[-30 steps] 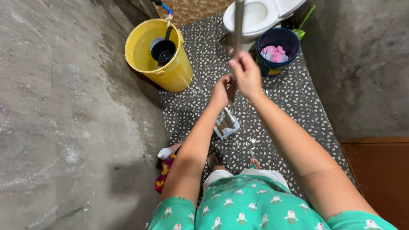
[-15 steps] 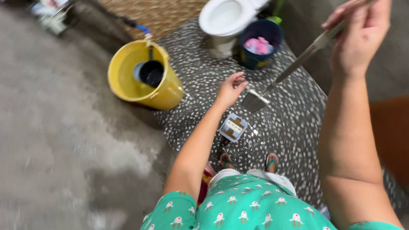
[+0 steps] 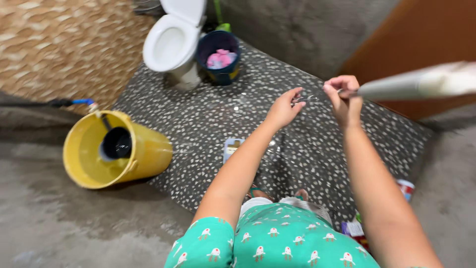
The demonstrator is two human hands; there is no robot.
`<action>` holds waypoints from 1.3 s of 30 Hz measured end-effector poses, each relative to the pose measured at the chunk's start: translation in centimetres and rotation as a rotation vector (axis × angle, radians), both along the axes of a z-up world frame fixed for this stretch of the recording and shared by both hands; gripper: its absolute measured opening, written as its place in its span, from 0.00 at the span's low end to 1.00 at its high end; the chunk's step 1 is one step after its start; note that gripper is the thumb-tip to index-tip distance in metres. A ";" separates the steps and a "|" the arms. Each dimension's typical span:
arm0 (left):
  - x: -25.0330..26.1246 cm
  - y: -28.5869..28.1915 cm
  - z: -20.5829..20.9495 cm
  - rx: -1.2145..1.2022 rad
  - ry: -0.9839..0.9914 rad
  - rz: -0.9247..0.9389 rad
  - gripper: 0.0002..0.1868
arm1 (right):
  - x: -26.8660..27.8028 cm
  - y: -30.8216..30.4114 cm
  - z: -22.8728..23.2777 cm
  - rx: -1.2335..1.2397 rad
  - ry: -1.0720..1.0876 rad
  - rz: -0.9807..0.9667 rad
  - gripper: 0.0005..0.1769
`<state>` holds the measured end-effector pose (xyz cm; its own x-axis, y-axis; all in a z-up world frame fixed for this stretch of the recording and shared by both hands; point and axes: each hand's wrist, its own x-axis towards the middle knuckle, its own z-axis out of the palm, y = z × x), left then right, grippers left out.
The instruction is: The person assembles a mop by inserting a long pole into a mop head and tightening the connection by hand.
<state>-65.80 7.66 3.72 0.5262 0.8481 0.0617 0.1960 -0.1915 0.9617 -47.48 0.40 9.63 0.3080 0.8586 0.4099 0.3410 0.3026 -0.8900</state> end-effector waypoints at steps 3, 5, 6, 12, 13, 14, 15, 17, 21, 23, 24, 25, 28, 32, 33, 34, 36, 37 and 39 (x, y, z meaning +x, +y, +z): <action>5.0 -3.3 -0.3 0.159 0.060 -0.100 0.36 | 1.5 -5.7 0.7 0.147 0.124 -0.160 0.08; 8.3 -6.0 -0.5 0.181 -0.026 -0.205 0.39 | 3.0 -8.1 1.0 0.127 -0.011 -0.181 0.17; 9.9 -7.4 -0.7 0.198 -0.108 -0.290 0.42 | 3.8 -9.6 1.2 0.132 -0.016 -0.206 0.17; 17.5 -12.9 -4.8 0.158 0.163 -0.391 0.19 | 7.9 -15.2 0.0 -0.108 0.172 -0.309 0.20; 18.6 -13.0 -5.9 0.163 0.160 -0.415 0.19 | 8.8 -15.6 -0.7 -0.099 0.157 -0.306 0.20; 19.4 -13.2 -7.3 0.144 0.218 -0.448 0.20 | 9.5 -16.3 -1.5 -0.094 0.145 -0.301 0.19; 20.1 -13.6 -8.7 0.125 0.277 -0.480 0.21 | 9.8 -17.0 -2.5 -0.094 0.149 -0.324 0.19; 20.6 -14.2 -11.7 0.113 0.379 -0.521 0.19 | 10.2 -17.1 -4.2 -0.296 0.306 -0.253 0.15; 22.3 -16.3 -13.1 0.155 0.461 -0.523 0.16 | 11.6 -19.5 -6.2 -0.330 0.140 -0.286 0.19; 23.6 -18.5 -10.7 0.119 0.436 -0.494 0.22 | 14.4 -21.3 -6.2 -0.318 0.284 -0.284 0.16; 25.0 -19.6 -9.0 0.087 0.376 -0.516 0.22 | 16.0 -22.7 -5.8 -0.351 0.229 -0.359 0.15; 26.5 -20.7 -7.4 0.054 0.315 -0.538 0.23 | 17.5 -24.3 -5.2 -0.386 0.174 -0.434 0.15; 31.6 -23.6 -4.7 0.116 0.261 -0.678 0.20 | 21.0 -28.6 -3.2 -0.338 0.091 -0.512 0.15; 37.7 -27.4 -4.6 0.064 0.016 -0.790 0.15 | 23.1 -32.6 -0.8 -0.180 0.014 -0.537 0.09; 39.2 -28.0 -4.6 0.091 -0.051 -0.801 0.16 | 23.3 -32.6 -0.3 -0.126 0.106 -0.554 0.09; 40.7 -28.4 -4.7 0.094 -0.055 -0.815 0.16 | 23.6 -32.8 0.2 -0.123 0.104 -0.568 0.09; 43.7 -29.2 -4.9 0.120 0.150 -0.862 0.15 | 24.4 -33.6 1.8 -0.088 0.056 -0.759 0.10; 45.2 -29.5 -5.1 0.120 0.143 -0.876 0.15 | 24.9 -33.2 2.1 -0.089 0.051 -0.774 0.10; 48.7 -29.3 -5.9 0.034 0.137 -0.867 0.14 | 27.4 -32.4 2.3 -0.132 0.166 -0.845 0.09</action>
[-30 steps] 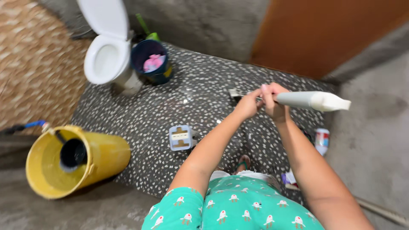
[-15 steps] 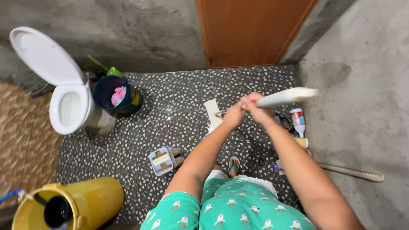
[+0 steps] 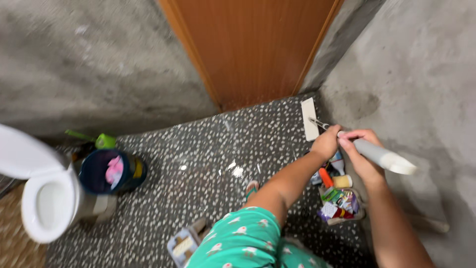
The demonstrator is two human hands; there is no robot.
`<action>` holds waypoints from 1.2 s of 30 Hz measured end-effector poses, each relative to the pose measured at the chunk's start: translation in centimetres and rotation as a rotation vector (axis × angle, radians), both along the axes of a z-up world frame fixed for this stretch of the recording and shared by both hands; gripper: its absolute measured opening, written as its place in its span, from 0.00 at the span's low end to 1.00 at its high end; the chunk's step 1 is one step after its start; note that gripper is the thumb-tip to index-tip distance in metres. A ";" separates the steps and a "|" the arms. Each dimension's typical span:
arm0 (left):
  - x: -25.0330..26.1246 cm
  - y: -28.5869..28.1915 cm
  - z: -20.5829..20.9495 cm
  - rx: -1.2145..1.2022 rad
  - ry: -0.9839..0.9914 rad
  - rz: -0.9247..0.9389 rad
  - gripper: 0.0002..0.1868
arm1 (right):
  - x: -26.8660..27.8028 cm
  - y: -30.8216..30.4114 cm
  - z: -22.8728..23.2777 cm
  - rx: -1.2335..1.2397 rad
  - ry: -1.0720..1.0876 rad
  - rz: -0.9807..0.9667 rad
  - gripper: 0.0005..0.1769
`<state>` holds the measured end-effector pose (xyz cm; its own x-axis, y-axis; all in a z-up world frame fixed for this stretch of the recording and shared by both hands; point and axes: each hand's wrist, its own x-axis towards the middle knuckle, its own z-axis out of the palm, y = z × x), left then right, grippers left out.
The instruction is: The person assembles a mop by inserting a long pole into a mop head and tightening the connection by hand.
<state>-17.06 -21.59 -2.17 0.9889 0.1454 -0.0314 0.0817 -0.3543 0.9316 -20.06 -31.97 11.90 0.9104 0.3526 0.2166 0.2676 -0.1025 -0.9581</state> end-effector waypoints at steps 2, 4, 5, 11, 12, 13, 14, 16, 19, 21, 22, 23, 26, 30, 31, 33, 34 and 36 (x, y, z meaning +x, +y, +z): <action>3.4 0.5 -1.7 -0.076 0.105 -0.024 0.15 | 3.2 1.0 -1.1 -0.106 -0.020 -0.007 0.07; 6.4 0.8 -4.0 -0.146 0.202 -0.053 0.17 | 5.8 2.0 -3.0 -0.209 -0.046 -0.017 0.05; 7.7 1.3 -5.2 -0.050 0.006 0.002 0.22 | 6.9 2.5 -4.0 -0.189 -0.044 -0.006 0.04; 12.4 3.9 -7.0 0.057 -0.129 -0.169 0.11 | 11.9 3.0 -8.1 -0.200 -0.014 -0.055 0.07; 12.6 4.3 -7.0 0.004 -0.147 -0.164 0.10 | 12.2 3.4 -8.3 -0.250 0.061 -0.081 0.08; 12.1 4.9 -7.1 0.011 -0.126 -0.170 0.10 | 12.1 4.1 -8.3 -0.242 0.083 -0.083 0.08; 11.8 5.3 -7.1 -0.065 -0.177 -0.100 0.12 | 12.6 4.8 -7.7 -0.237 0.082 -0.033 0.07; 12.2 7.0 -6.7 -0.130 -0.255 -0.023 0.14 | 13.4 7.1 -6.0 -0.223 0.053 0.025 0.07; 11.1 9.7 -6.7 -0.136 0.120 0.067 0.13 | 13.2 10.2 -3.2 -0.004 -0.015 0.331 0.09; 9.4 12.0 -7.5 -0.063 0.028 0.100 0.16 | 13.3 12.3 -1.7 -0.662 -0.113 0.336 0.12; 8.5 13.0 -7.8 -0.091 -0.063 0.152 0.16 | 13.6 14.1 -1.3 -0.574 -0.026 0.399 0.10; 7.6 14.8 -7.9 -0.112 -0.150 0.202 0.16 | 13.6 16.0 -0.9 -0.479 0.064 0.460 0.11; 5.9 19.8 -6.8 0.168 0.003 0.208 0.11 | 12.9 19.8 1.2 -0.347 0.134 0.601 0.10; 1.3 25.1 -3.3 0.331 0.198 0.312 0.13 | 12.2 24.0 1.6 -0.205 0.256 0.689 0.08; -0.1 25.9 -2.7 0.310 0.247 0.364 0.13 | 11.9 24.6 0.8 -0.069 0.310 0.746 0.08; -2.1 27.9 -2.1 0.338 0.469 0.377 0.14 | 10.9 25.5 -1.7 -0.067 0.397 0.710 0.07; -3.5 28.3 -2.0 0.389 0.511 0.377 0.13 | 10.4 25.7 -2.9 -0.064 0.478 0.650 0.06; -5.1 27.4 -1.5 0.428 0.545 0.402 0.13 | 8.8 24.8 -4.8 -0.100 0.541 0.632 0.04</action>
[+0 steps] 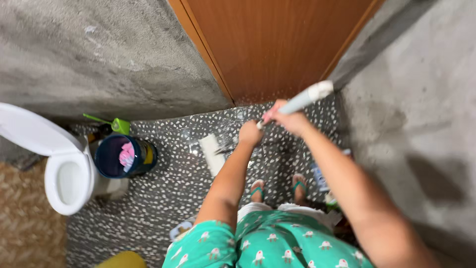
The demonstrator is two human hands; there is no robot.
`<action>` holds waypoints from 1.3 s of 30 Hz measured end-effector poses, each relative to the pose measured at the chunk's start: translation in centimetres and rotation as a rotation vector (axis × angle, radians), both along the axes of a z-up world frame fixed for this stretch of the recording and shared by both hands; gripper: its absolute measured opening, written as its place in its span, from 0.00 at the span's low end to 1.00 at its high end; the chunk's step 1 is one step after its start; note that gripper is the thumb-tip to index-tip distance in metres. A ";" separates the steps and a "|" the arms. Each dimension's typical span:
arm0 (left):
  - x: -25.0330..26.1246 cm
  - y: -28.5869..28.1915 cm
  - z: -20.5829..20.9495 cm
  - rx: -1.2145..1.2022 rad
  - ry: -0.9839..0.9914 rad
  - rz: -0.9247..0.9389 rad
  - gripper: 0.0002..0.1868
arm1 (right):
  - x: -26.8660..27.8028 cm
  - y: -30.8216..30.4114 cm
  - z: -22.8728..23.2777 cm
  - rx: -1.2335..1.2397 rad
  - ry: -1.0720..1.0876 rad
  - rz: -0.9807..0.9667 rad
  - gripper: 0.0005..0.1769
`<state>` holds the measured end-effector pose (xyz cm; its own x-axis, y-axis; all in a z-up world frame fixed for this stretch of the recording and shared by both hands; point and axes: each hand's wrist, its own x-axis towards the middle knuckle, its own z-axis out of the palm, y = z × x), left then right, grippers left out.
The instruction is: The person assembles a mop by inserting a long pole into a mop head and tightening the connection by hand.
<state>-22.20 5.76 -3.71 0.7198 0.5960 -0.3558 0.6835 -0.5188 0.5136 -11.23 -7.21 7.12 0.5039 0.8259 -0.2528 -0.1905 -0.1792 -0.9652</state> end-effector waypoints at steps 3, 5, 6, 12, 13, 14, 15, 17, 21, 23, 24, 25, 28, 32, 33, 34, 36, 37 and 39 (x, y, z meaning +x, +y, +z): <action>0.0 -2.2 2.4 0.001 -0.046 0.025 0.20 | 2.5 -1.7 1.0 -0.051 -0.031 -0.012 0.03; 2.8 -4.0 4.4 0.029 -0.096 -0.060 0.17 | 5.2 -4.9 3.5 -0.062 -0.144 -0.046 0.05; 4.5 -5.1 5.3 0.039 -0.116 -0.121 0.17 | 6.9 -6.2 5.1 -0.075 -0.186 -0.062 0.06; 16.4 -11.5 7.0 -0.169 -0.286 -0.149 0.15 | 12.1 -10.2 13.3 0.022 -0.360 -0.021 0.10; 18.2 -12.4 5.9 -0.167 -0.290 -0.149 0.15 | 11.9 -10.2 13.5 -0.082 -0.426 -0.040 0.11; 19.7 -13.0 4.5 -0.141 -0.326 -0.220 0.14 | 11.8 -9.9 13.5 -0.186 -0.491 -0.059 0.13; 20.4 -13.3 2.6 -0.118 -0.355 -0.296 0.14 | 11.5 -9.5 13.0 -0.189 -0.489 -0.064 0.13; 20.9 -12.7 -1.2 -0.382 -0.666 -0.309 0.23 | 10.9 -8.1 11.1 -0.402 -0.576 -0.104 0.17; 20.7 -9.2 -6.6 -0.182 -0.898 -0.371 0.26 | 9.0 -3.3 5.2 -0.072 -0.491 -0.082 0.20; 19.7 -6.6 -7.9 -0.181 -0.891 -0.341 0.31 | 8.4 -0.8 3.5 -0.231 -0.468 -0.089 0.19; 18.8 -5.2 -8.3 -0.182 -0.883 -0.300 0.36 | 8.1 0.6 2.9 -0.246 -0.424 -0.150 0.20; 17.4 -3.9 -8.7 -0.201 -0.869 -0.304 0.36 | 7.0 1.4 2.4 -0.277 -0.366 -0.204 0.22; 13.5 0.5 -9.1 -0.657 -0.728 -0.158 0.29 | 5.0 6.0 2.8 -0.222 -0.332 -0.103 0.23; 10.0 8.2 -8.2 -0.184 -1.056 -0.109 0.50 | 1.1 13.4 5.1 -0.210 -0.365 -0.061 0.23; 7.4 9.1 -8.4 0.013 -0.947 -0.094 0.51 | -0.6 15.0 5.3 -0.195 -0.396 -0.015 0.23; 5.4 10.7 -8.4 0.012 -0.934 -0.080 0.51 | -2.3 16.6 5.4 -0.179 -0.428 0.031 0.22; 1.2 14.1 -7.4 0.092 -0.745 0.007 0.43 | -5.5 19.9 6.0 -0.181 -0.359 0.098 0.21; -1.1 15.9 -6.4 0.105 -0.743 0.022 0.43 | -7.0 22.0 6.5 -0.168 -0.312 0.145 0.20; -6.0 19.0 -4.2 0.021 -0.683 0.090 0.37 | -10.5 25.0 7.3 -0.088 -0.244 0.214 0.18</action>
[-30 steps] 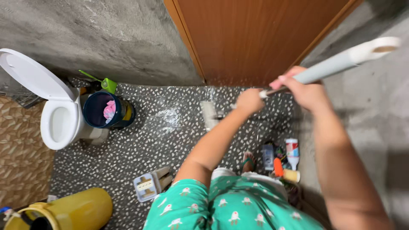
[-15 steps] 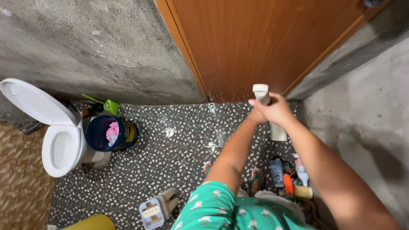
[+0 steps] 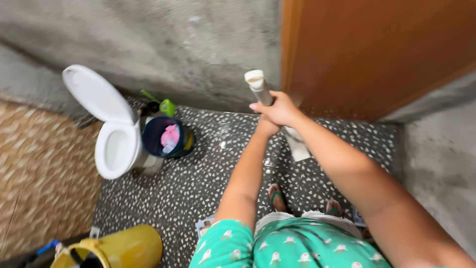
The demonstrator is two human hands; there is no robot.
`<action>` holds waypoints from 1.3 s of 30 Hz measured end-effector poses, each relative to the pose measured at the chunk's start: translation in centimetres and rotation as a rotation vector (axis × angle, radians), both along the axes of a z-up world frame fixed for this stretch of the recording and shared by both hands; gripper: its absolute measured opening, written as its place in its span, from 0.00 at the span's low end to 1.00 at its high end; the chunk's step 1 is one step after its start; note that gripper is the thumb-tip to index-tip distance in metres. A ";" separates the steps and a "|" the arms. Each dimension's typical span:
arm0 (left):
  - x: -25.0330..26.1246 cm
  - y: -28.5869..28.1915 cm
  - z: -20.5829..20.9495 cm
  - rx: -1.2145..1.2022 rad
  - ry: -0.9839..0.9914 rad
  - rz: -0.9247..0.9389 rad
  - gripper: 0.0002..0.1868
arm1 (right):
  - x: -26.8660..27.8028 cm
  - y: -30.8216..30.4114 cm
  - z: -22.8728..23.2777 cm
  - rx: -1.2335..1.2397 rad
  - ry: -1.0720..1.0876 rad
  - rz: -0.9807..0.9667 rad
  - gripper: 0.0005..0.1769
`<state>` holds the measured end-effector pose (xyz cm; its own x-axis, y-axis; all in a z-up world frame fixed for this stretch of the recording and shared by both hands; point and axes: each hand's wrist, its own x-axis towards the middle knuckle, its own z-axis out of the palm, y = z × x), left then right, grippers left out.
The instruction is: The person assembles a mop by inserting a long pole into a mop head and tightening the connection by hand.
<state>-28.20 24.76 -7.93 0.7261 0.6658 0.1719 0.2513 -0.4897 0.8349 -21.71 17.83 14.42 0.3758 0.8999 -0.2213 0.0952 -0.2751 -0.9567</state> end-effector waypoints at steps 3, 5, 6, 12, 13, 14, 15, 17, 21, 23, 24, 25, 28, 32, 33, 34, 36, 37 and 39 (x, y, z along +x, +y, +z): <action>-7.7 3.5 2.1 -0.084 0.287 0.087 0.26 | -5.4 3.8 0.2 0.091 0.125 0.122 0.14; -12.7 5.0 2.3 -0.032 0.335 0.155 0.21 | -8.7 5.6 -0.6 0.133 0.169 0.187 0.12; -14.8 5.6 2.1 0.023 0.381 0.198 0.16 | -10.3 6.2 -1.5 0.114 0.212 0.186 0.13; -26.9 3.4 -4.3 -0.208 0.799 0.429 0.15 | -16.6 3.2 -12.0 0.046 -0.061 0.333 0.15; -27.6 1.6 -5.3 -0.213 0.796 0.443 0.15 | -16.6 1.5 -13.3 0.047 -0.062 0.348 0.15; -27.8 0.5 -5.7 -0.174 0.767 0.477 0.18 | -16.3 0.4 -14.0 0.091 -0.011 0.331 0.13; -27.4 -0.1 -5.4 -0.135 0.738 0.511 0.23 | -15.5 -0.1 -14.1 0.134 0.041 0.314 0.12; -24.8 -0.9 -3.2 -0.056 0.568 0.507 0.18 | -11.6 1.2 -12.0 0.000 -0.237 0.530 0.11; -15.9 -4.2 6.7 -0.063 0.342 0.392 0.13 | -3.3 -4.0 -2.3 0.137 0.163 0.116 0.12; -10.4 -7.2 11.5 -0.126 0.187 0.335 0.09 | 0.4 -7.2 3.5 0.173 0.128 0.061 0.14; -7.8 -8.9 13.0 -0.095 0.126 0.311 0.10 | 2.4 -9.3 5.8 0.079 0.088 -0.014 0.14; -5.2 -10.4 14.1 -0.063 0.065 0.287 0.11 | 4.0 -11.2 7.5 -0.016 0.047 -0.089 0.13; 2.3 -14.7 14.9 -0.141 -0.025 0.196 0.12 | 8.1 -15.4 10.5 0.352 0.131 0.078 0.13; 10.4 -20.0 10.2 -0.260 -0.265 0.072 0.16 | 11.3 -19.9 11.6 0.319 -0.054 0.085 0.12; 11.9 -21.3 8.1 -0.268 -0.268 0.063 0.16 | 11.4 -20.7 11.5 0.359 -0.072 0.109 0.11; 13.0 -22.4 5.8 -0.351 -0.318 0.011 0.22 | 11.4 -21.2 11.2 0.403 -0.090 0.130 0.17; 14.7 -24.4 0.8 -0.442 -0.368 -0.046 0.28 | 10.9 -21.9 10.1 0.373 -0.250 0.200 0.17; 15.1 -25.4 -1.8 -0.409 -0.254 0.010 0.19 | 10.6 -22.1 9.3 0.343 -0.404 0.282 0.17; 13.8 -26.6 -6.7 -0.385 -0.135 0.061 0.12 | 8.6 -21.3 6.7 0.197 -0.335 0.349 0.14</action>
